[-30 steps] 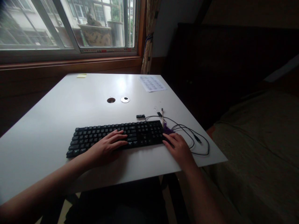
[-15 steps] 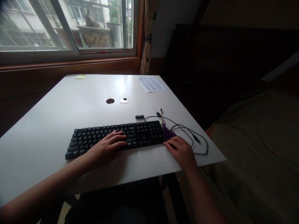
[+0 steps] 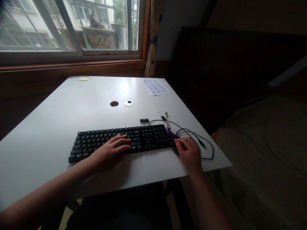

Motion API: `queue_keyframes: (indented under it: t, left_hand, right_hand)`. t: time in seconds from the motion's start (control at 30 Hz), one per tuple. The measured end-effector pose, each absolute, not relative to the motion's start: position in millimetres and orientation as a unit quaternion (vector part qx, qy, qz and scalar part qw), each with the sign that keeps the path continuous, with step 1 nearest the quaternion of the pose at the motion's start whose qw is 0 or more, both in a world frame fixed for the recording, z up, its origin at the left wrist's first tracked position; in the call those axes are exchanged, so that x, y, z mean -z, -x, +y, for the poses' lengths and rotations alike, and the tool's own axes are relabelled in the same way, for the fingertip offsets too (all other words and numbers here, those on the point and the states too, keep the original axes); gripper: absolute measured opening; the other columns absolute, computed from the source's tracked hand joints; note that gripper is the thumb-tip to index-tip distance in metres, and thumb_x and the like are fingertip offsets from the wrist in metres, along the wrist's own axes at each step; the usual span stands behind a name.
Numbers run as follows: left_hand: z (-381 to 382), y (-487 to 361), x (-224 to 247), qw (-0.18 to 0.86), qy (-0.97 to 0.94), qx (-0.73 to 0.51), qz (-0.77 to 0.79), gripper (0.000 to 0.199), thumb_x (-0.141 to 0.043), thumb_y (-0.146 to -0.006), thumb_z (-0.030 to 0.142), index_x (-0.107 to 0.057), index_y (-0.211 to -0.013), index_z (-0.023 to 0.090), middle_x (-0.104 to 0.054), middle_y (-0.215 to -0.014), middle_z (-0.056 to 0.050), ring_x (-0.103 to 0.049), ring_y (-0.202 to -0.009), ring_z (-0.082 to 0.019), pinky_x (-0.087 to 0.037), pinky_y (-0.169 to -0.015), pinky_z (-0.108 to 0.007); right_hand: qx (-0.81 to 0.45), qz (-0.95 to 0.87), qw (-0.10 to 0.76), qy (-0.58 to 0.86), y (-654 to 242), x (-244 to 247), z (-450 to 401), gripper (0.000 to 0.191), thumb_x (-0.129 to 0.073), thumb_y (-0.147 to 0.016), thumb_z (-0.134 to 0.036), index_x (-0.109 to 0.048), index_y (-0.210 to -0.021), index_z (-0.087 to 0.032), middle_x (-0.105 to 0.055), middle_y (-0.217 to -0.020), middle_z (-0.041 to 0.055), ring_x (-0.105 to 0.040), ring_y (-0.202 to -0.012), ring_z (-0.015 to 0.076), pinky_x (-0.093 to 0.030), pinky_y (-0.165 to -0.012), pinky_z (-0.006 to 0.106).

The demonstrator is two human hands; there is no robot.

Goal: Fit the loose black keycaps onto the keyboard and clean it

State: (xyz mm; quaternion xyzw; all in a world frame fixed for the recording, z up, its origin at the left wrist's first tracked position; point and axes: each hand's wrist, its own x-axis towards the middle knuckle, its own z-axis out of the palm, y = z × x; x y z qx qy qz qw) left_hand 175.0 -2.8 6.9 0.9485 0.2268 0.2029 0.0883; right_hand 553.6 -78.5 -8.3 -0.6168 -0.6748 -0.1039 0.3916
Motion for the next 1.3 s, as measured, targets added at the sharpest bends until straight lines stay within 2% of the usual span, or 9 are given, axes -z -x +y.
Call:
queue_keyframes:
  t: [0.23,0.4,0.57,0.73,0.83,1.1,1.3]
  left_hand:
    - [-2,-176,-5,0.086,-0.948,-0.21,0.223,0.033,-0.061,-0.094,0.014,-0.065,-0.126,0.021,-0.061,-0.139,-0.011,-0.047,-0.142,-0.031,-0.038,-0.121,-0.056]
    - [-2,-177,-6,0.078,-0.947,-0.221,0.222,0.032,-0.057,-0.095,0.012,-0.066,-0.124,0.021,-0.061,-0.138,-0.011,-0.045,-0.142,-0.032,-0.042,-0.118,-0.056]
    - [-2,-177,-8,0.079,-0.947,-0.22,0.219,0.032,-0.056,-0.095,0.01,-0.066,-0.124,0.02,-0.06,-0.138,-0.012,-0.045,-0.142,-0.032,-0.042,-0.118,-0.056]
    - [-2,-178,-5,0.078,-0.947,-0.225,0.218,0.03,-0.054,-0.097,0.011,-0.067,-0.123,0.02,-0.061,-0.137,-0.012,-0.044,-0.142,-0.031,-0.042,-0.119,-0.055]
    - [-1,-178,-4,0.082,-0.946,-0.225,0.219,0.03,-0.054,-0.098,0.012,-0.067,-0.123,0.02,-0.061,-0.137,-0.011,-0.045,-0.142,-0.031,-0.042,-0.119,-0.055]
    - [-1,-178,-6,0.082,-0.948,-0.221,0.216,0.031,-0.055,-0.096,0.012,-0.067,-0.123,0.02,-0.061,-0.138,-0.012,-0.045,-0.141,-0.031,-0.041,-0.119,-0.055]
    - [-1,-178,-4,0.079,-0.946,-0.231,0.214,0.031,-0.056,-0.095,0.011,-0.067,-0.123,0.02,-0.061,-0.137,-0.012,-0.046,-0.141,-0.031,-0.042,-0.118,-0.054]
  right_hand:
    - [0.063,-0.713,0.372,0.591,-532,-25,-36,0.015,-0.06,-0.098,-0.032,-0.073,-0.098,-0.025,-0.069,-0.093,0.0051,-0.065,-0.088,0.0224,-0.052,-0.084,0.039]
    - [0.025,-0.768,0.306,0.562,-510,-37,20,0.015,-0.062,-0.095,-0.03,-0.077,-0.096,-0.025,-0.068,-0.093,0.0066,-0.062,-0.095,0.026,-0.05,-0.09,0.043]
    - [0.018,-0.81,0.226,0.541,-496,-29,67,0.015,-0.066,-0.093,-0.027,-0.078,-0.1,-0.023,-0.066,-0.099,0.0076,-0.058,-0.099,0.0261,-0.047,-0.093,0.042]
    - [0.033,-0.83,0.133,0.54,-485,-24,93,0.018,-0.071,-0.091,-0.029,-0.078,-0.107,-0.024,-0.064,-0.106,0.0081,-0.053,-0.099,0.0256,-0.045,-0.089,0.039]
    - [0.035,-0.841,0.095,0.532,-479,-24,100,0.016,-0.073,-0.09,-0.026,-0.078,-0.105,-0.024,-0.065,-0.106,0.0081,-0.052,-0.099,0.0254,-0.045,-0.086,0.039]
    - [0.025,-0.852,0.101,0.513,-471,-22,106,0.011,-0.077,-0.086,-0.024,-0.078,-0.097,-0.025,-0.067,-0.104,0.0064,-0.053,-0.097,0.0241,-0.045,-0.083,0.037]
    - [0.021,-0.848,0.126,0.514,-475,-22,100,0.012,-0.074,-0.087,-0.022,-0.075,-0.098,-0.023,-0.065,-0.105,0.0066,-0.053,-0.1,0.0249,-0.045,-0.088,0.039]
